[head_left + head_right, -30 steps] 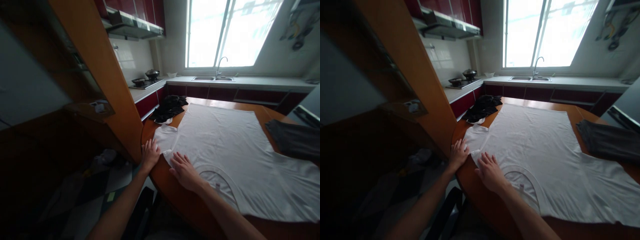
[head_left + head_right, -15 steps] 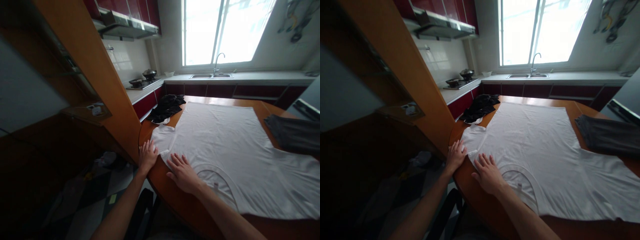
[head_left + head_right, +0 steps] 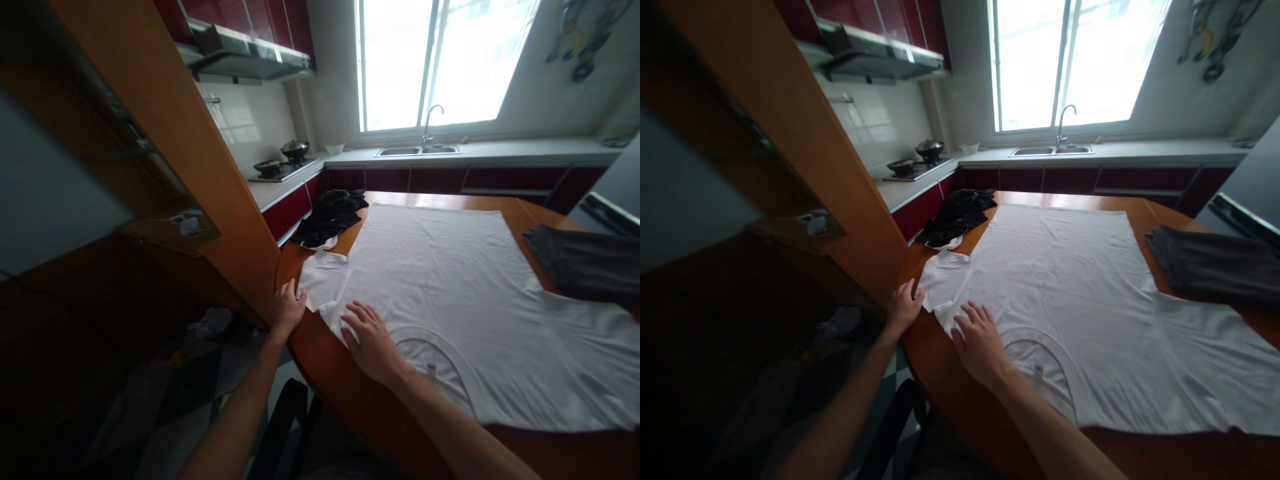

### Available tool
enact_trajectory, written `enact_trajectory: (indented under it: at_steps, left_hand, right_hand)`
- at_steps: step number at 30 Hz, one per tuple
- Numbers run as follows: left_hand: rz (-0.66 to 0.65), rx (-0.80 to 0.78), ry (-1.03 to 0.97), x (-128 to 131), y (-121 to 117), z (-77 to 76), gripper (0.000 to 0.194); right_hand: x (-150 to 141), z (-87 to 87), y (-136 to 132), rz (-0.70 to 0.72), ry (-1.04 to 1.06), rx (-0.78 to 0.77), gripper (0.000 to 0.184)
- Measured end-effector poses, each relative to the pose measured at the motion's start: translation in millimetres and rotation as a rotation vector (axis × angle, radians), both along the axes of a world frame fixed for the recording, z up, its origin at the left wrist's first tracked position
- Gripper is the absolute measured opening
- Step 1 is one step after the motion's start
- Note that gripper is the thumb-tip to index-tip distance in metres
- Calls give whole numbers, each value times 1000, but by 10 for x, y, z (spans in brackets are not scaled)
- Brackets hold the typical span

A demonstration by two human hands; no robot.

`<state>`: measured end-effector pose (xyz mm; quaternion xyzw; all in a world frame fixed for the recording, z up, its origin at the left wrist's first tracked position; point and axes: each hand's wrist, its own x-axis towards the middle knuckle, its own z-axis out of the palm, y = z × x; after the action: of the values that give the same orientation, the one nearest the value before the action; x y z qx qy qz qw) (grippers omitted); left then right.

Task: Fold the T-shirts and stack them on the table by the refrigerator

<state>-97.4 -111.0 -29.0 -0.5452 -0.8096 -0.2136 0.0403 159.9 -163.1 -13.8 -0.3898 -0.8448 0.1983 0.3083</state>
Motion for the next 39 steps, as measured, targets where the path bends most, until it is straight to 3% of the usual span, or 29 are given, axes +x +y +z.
enact_trajectory:
  at_steps: [3,7,14,18,22,26,29,33,36,39]
  left_hand:
    - [88,-66,-53,-77,143,122,54]
    - [77,-106,-95,-96,267,196,45]
    - [-8,-15,-97,-76,401,127,30]
    - [-84,88,-284,-84,498,99,21]
    - [-113,233,-516,-83,590,100,34]
    - [-154,339,-608,-97,690,143,45]
    - [-186,361,-585,-99,759,242,50]
    - [-292,389,-434,30,746,501,52]
    - [-385,354,-252,293,624,714,54]
    - [-527,275,-154,663,446,827,55]
  right_hand:
    - [33,-4,28,-25,39,25,29]
    - [82,-29,77,-48,91,42,27]
    - [124,2,121,-64,178,43,25]
    - [112,44,80,-32,187,42,24]
    - [108,60,57,-22,196,38,24]
    - [112,70,57,-29,198,39,23]
    - [112,77,59,-31,200,35,23]
    - [109,72,57,-45,202,18,23]
    - [102,57,64,-100,232,-20,25]
    - [98,27,112,-201,346,-93,32]
